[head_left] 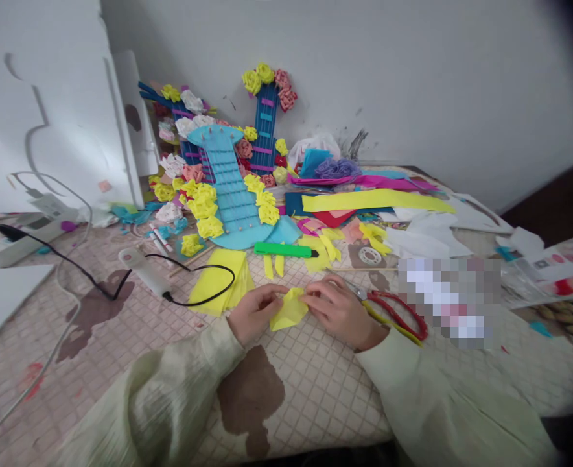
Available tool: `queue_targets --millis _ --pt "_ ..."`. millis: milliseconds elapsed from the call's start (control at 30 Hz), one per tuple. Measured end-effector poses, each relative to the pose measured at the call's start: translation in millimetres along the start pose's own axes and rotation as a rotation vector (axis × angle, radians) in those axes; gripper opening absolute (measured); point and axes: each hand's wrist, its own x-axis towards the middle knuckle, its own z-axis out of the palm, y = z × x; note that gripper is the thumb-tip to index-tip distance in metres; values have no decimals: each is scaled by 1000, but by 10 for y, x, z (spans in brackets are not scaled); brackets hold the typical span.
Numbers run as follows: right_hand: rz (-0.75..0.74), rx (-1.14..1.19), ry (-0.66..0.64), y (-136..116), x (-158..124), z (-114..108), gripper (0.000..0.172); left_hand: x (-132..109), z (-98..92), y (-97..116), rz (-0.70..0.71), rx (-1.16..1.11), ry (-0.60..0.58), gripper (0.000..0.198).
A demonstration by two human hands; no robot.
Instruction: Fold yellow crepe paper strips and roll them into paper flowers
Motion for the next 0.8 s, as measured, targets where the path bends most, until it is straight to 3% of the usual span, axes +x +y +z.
queue_targets --millis 100,167,267,333,567,800 --pt "-1 -113 22 9 -47 48 23 -11 -14 -18 51 186 104 27" --pt "38 -180 59 10 -74 76 21 -27 -35 -18 178 364 181 26" --pt "117 -262 59 -22 -108 109 18 -52 -49 -11 398 576 158 36" --pt "171 -288 21 -62 -129 122 17 -63 -34 -20 462 674 117 41" --pt "205 -199 17 -135 -204 117 14 -54 4 -72 483 866 54 3" --pt "201 -128 -10 -139 -225 87 15 -67 -62 -38 474 933 9 7"
